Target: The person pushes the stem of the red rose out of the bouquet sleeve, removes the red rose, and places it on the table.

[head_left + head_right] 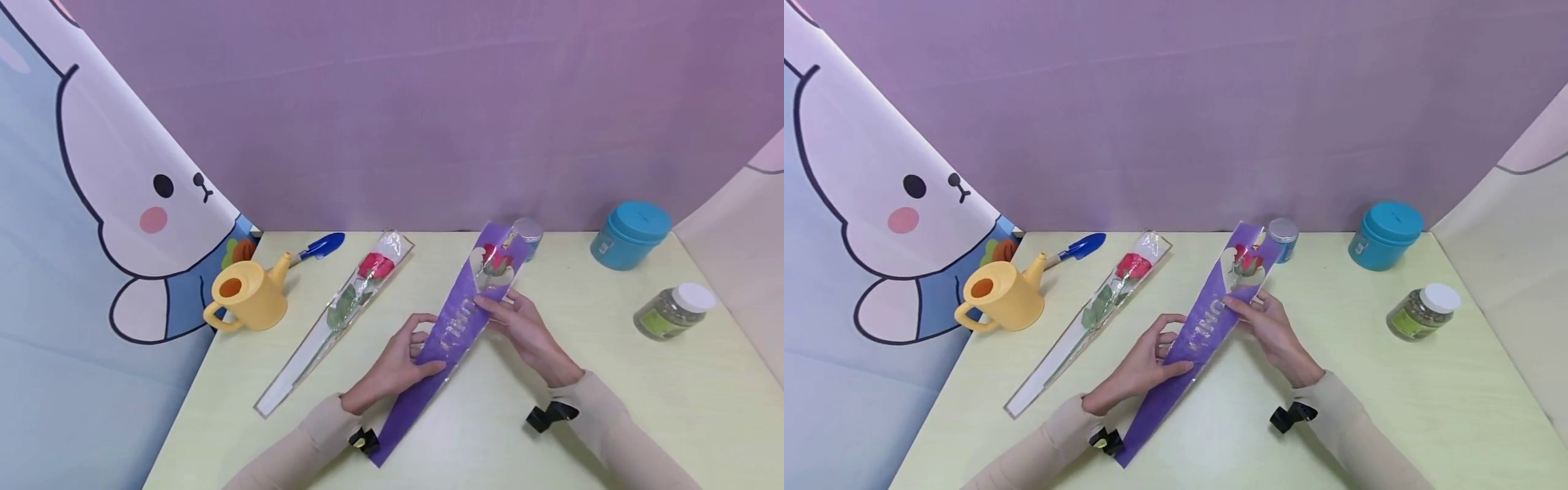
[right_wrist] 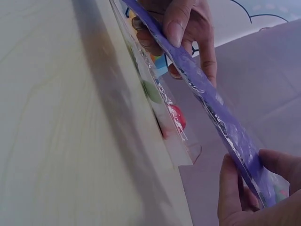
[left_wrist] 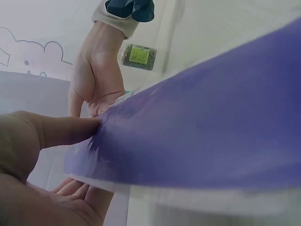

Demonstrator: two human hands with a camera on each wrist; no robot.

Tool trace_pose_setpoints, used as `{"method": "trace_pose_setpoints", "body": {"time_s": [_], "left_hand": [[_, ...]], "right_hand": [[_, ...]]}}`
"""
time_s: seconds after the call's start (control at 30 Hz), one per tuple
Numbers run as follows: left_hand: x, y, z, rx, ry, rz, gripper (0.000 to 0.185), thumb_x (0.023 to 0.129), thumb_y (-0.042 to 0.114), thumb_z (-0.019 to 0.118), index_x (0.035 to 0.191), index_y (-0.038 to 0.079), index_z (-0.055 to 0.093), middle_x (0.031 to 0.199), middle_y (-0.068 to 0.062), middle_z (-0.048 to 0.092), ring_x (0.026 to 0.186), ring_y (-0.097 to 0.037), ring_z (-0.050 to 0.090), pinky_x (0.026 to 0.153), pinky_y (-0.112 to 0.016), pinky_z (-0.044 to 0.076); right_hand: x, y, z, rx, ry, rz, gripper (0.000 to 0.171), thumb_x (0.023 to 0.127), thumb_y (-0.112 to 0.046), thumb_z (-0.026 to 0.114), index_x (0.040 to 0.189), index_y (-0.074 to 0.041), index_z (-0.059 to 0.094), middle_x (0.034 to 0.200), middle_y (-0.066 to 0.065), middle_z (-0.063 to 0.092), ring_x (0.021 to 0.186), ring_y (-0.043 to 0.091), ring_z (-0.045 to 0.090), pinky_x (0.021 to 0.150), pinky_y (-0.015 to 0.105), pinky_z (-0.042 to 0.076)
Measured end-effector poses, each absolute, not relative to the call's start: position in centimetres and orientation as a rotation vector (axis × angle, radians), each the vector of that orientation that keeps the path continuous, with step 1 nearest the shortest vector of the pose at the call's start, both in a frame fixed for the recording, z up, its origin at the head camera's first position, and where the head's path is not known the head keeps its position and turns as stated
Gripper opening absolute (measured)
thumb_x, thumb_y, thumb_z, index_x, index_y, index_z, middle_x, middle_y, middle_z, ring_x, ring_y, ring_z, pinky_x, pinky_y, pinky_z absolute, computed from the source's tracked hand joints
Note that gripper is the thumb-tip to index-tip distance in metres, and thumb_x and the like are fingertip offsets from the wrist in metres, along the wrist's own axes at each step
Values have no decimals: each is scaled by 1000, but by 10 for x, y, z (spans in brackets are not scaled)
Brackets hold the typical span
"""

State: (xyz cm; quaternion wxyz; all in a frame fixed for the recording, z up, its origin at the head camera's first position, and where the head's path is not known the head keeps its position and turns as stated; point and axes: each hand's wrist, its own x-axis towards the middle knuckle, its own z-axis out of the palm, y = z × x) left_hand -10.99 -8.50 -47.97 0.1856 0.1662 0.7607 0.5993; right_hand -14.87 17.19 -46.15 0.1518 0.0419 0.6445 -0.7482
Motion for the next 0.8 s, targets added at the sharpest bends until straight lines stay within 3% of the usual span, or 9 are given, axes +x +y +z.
{"method": "trace_pose_setpoints", "body": {"time_s": [0.33, 0.5, 0.67, 0.8], "left_hand": [[-102, -85, -482, 384, 2089, 1717, 75, 89, 14, 82, 151, 24, 42, 123, -18, 72, 95, -21, 75, 78, -33, 63], [-98, -89, -482, 426, 2173, 1628, 72, 90, 20, 81, 151, 19, 44, 125, -17, 73, 101, -20, 74, 82, -30, 61], [-96, -90, -483, 497, 2169, 1620, 54, 94, 17, 78, 142, 11, 54, 121, -16, 76, 98, -15, 75, 84, -25, 61], [-95, -89, -481, 508, 2177, 1637, 40, 94, 16, 77, 130, 5, 63, 115, -17, 74, 85, -6, 71, 77, -21, 59]], "right_hand": [[-155, 174, -448, 158, 1955, -2184, 64, 100, -18, 70, 155, -3, 40, 102, -20, 77, 99, 2, 74, 93, 22, 59], [-166, 184, -429, 151, 1942, -2259, 69, 99, -18, 72, 157, -2, 38, 103, -18, 78, 97, 2, 75, 91, 20, 59], [-176, 197, -409, 124, 1938, -2332, 70, 98, -18, 74, 157, -4, 39, 103, -16, 79, 95, 2, 76, 88, 20, 60], [-181, 204, -397, 118, 1986, -2336, 70, 97, -21, 75, 156, -7, 41, 104, -16, 79, 95, 2, 76, 86, 18, 60]]}}
